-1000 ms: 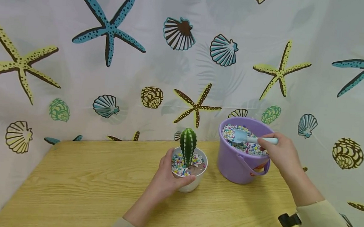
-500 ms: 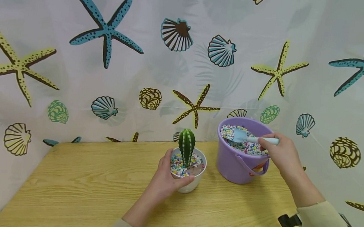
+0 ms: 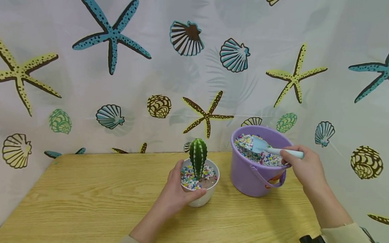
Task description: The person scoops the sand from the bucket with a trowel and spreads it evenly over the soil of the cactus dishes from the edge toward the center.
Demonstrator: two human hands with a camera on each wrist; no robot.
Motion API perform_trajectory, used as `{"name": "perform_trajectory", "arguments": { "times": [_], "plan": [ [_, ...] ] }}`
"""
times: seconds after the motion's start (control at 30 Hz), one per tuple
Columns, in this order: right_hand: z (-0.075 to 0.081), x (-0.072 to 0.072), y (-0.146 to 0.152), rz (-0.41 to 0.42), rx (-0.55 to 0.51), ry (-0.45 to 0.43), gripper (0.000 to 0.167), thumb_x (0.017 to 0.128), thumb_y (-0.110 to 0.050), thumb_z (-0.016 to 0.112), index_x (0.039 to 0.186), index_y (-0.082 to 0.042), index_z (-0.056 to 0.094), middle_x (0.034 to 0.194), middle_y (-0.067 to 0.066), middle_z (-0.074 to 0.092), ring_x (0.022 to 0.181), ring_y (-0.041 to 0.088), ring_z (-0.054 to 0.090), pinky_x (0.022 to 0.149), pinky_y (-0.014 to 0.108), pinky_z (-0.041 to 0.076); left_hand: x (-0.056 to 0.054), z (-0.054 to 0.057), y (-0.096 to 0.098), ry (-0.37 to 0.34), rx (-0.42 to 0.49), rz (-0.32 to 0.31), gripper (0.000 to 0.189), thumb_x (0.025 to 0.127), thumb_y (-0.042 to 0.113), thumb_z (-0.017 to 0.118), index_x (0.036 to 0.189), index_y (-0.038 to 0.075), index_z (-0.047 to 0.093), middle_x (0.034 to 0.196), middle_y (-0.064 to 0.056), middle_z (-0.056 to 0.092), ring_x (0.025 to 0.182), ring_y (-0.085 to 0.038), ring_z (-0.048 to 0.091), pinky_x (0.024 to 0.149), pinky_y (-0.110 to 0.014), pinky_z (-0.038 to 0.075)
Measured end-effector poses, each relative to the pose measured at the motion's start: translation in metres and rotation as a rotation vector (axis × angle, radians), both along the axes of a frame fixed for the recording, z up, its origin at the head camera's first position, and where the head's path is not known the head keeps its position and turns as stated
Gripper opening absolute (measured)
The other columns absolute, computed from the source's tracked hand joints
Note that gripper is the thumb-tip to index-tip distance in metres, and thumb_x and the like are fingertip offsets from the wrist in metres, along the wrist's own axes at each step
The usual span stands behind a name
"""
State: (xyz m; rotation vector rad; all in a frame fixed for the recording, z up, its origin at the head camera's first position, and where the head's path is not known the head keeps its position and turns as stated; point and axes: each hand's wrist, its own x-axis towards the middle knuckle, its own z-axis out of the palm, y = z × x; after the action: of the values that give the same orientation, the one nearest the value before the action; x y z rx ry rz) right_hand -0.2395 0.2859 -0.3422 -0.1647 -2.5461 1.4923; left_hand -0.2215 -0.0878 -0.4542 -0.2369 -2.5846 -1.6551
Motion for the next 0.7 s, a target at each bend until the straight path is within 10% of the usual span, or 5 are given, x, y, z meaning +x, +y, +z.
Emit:
{"name": "perform_trajectory", "arguments": {
  "times": [0.7],
  "plan": [
    [-0.006, 0.012, 0.003, -0.058, -0.081, 0.037, 0.046, 0.109, -0.038, 0.072, 0.132, 0.001, 0.068, 0.092, -0.009, 0.073, 0.113, 0.023, 0.05, 0.099, 0.044, 0.034, 0.0, 0.0, 0.0, -0.011, -0.008, 0.013, 0.122, 0.083, 0.041, 0.1, 0.173, 0.011, 0.023, 0.165, -0.026, 0.038, 0.148, -0.045, 0.047, 0.122, -0.066, 0.04]
  ]
}}
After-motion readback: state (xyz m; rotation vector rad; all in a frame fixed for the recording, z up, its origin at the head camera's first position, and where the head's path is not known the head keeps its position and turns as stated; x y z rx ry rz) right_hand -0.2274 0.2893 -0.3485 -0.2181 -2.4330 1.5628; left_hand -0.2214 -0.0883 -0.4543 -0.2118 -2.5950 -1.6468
